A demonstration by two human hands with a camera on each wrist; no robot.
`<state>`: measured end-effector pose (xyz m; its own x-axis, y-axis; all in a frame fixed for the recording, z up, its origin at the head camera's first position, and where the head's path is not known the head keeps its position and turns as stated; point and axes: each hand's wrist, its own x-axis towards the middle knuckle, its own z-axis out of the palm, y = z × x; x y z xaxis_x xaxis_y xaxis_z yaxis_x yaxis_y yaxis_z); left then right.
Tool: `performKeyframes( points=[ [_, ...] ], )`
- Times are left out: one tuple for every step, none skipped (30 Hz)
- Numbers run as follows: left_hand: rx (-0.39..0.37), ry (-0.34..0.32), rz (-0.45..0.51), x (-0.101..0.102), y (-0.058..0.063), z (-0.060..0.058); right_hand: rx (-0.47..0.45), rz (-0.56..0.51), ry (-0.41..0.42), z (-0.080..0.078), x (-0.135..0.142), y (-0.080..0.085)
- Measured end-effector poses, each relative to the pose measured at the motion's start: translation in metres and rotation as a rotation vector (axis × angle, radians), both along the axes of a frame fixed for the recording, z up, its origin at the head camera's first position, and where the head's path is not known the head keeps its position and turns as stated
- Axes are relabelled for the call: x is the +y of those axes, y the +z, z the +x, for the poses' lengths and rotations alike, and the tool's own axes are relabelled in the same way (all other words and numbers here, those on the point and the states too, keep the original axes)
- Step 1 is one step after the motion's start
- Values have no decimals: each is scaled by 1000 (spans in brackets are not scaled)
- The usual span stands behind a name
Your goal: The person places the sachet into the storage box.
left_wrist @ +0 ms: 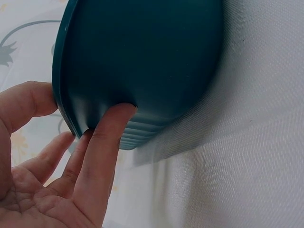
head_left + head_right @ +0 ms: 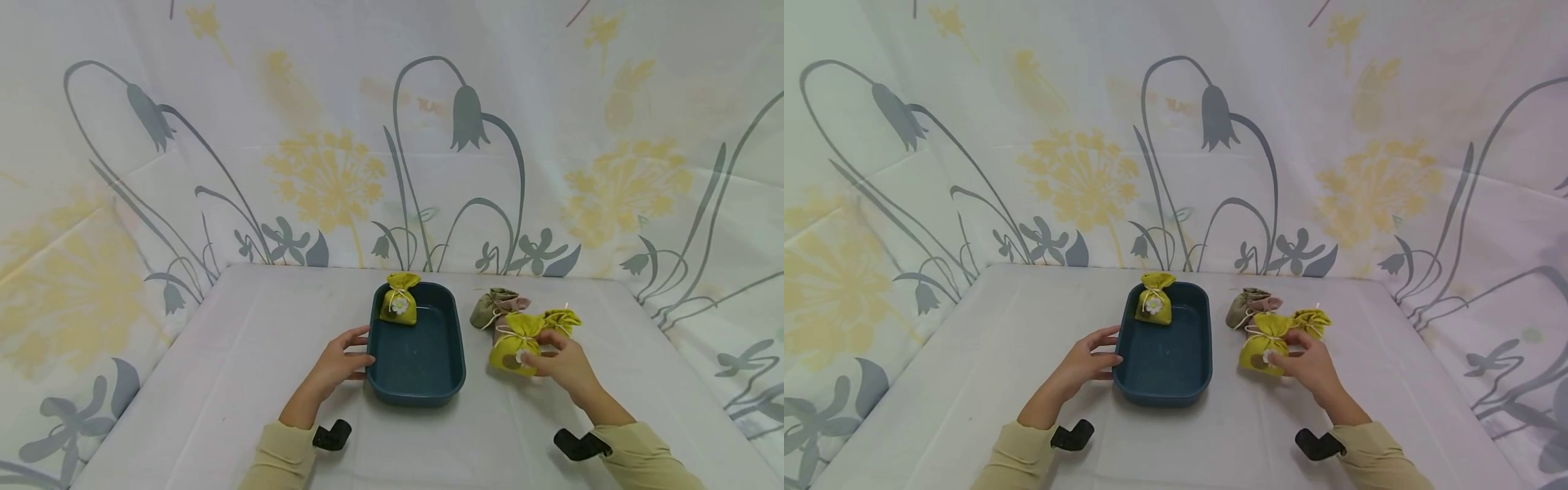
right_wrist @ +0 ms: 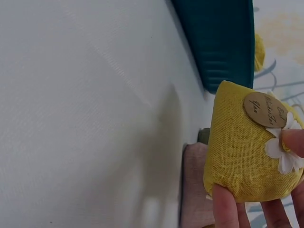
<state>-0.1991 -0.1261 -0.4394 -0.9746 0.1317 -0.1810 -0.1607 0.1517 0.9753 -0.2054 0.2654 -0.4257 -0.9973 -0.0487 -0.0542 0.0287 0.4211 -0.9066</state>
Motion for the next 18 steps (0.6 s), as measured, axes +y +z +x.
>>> performKeyframes(
  points=[
    [1, -1, 2, 0, 0, 0, 2, 1, 0, 0, -1, 2],
    [1, -1, 3, 0, 0, 0, 4, 4, 0, 0, -2, 5],
    [2, -2, 4, 0, 0, 0, 5, 6, -1, 0, -4, 7],
    [1, -2, 5, 0, 0, 0, 7, 7, 1, 0, -5, 10],
    [2, -2, 3, 0, -1, 0, 8, 11, 2, 0, -7, 12],
    [2, -3, 3, 0, -1, 0, 6, 16, 2, 1, -9, 15],
    [1, -3, 1, 0, -1, 0, 4, 18, 5, 1, -11, 18],
    [0, -3, 0, 0, -1, 1, 2, 19, 6, 1, -12, 20],
    [-1, -1, 1, 0, -1, 0, 1, 19, 9, 0, -14, 23],
    [-1, -1, 3, 0, -1, 0, 2, 18, 13, 0, -16, 25],
    [1, -3, 3, -1, -1, 0, 5, 22, 17, -1, -17, 27],
    [-1, -1, 5, -1, -1, 0, 10, 20, 20, -2, -19, 29],
    [0, -3, 7, -1, -2, 0, 15, 17, 24, -2, -21, 31],
    [0, -4, 9, -1, -2, -1, 20, 14, 27, -3, -23, 33],
    [2, -6, 10, -1, -2, -1, 26, 12, 31, -4, -25, 35],
    [2, -9, 11, -1, -2, -1, 30, 10, 33, -5, -27, 36],
    [3, -12, 11, -1, -2, -1, 33, 8, 35, -6, -29, 38],
    [2, -12, 13, -1, -2, -1, 35, 5, 34, -7, -31, 39]
  ],
)
